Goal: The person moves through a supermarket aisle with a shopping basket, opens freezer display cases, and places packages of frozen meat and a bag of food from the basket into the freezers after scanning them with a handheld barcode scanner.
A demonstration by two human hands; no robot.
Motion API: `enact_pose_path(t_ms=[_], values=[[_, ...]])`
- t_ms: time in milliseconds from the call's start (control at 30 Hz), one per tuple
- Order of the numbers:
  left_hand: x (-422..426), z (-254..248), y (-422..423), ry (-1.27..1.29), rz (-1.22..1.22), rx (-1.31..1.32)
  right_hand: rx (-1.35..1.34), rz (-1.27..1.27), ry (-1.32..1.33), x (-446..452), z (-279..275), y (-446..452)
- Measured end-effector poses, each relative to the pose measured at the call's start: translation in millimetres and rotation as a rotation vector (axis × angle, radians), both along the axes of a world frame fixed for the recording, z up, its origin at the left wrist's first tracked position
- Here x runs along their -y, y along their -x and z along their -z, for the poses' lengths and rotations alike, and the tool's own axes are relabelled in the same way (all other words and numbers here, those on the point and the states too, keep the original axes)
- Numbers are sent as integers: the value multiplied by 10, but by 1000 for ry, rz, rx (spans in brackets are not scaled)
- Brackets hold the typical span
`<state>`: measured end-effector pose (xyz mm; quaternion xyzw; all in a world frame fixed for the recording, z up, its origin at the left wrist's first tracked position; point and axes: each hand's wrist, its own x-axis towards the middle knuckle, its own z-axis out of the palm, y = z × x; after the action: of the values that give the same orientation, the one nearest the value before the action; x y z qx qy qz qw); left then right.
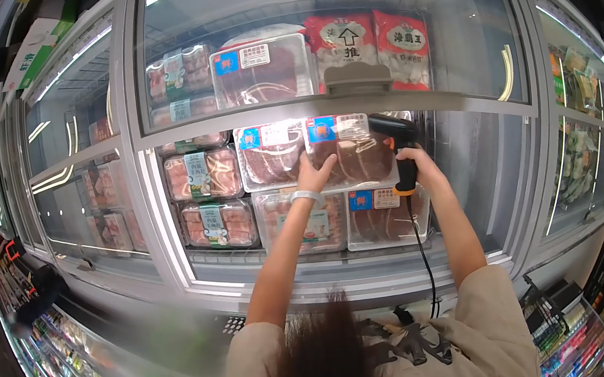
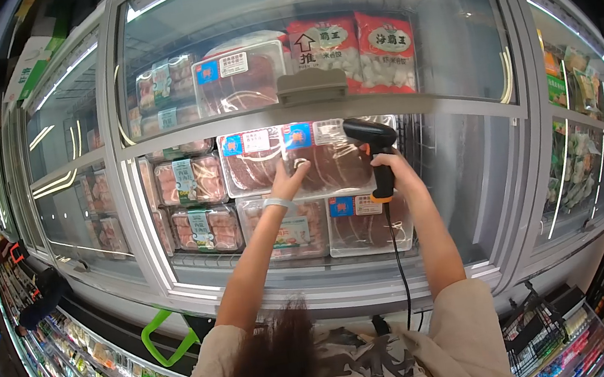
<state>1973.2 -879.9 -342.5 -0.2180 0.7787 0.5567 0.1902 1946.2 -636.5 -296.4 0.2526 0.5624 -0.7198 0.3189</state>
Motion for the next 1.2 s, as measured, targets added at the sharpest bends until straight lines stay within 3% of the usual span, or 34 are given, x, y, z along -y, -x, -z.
enact_pose_path(t_ms=[67, 300, 433, 533, 733, 833, 933, 1133, 1200], values=[[-280, 331, -32, -136, 20, -19, -3, 41, -64, -254, 2, -36], [-699, 401, 42, -165, 19, 42, 34, 100, -39, -645, 185, -143], [-604, 469, -33, 16, -16, -47, 13, 79, 5, -499, 287, -128], [-491, 526, -86, -57, -10, -30, -8, 62, -1, -397, 297, -61], [-464, 525, -137, 122, 25, -40, 84, 55, -19, -403, 360, -89], [-449, 624, -147, -72, 28, 64, 67, 58, -5, -428, 343, -117], [-474, 610, -155, -68, 89, 54, 90, 59, 9, -481, 353, -185], [-393, 687, -156, 92, 210, 14, 68, 38, -50, -459, 269, -114], [-204, 644, -44, 195, 187, -36, -77, 73, -99, -356, 113, -94]])
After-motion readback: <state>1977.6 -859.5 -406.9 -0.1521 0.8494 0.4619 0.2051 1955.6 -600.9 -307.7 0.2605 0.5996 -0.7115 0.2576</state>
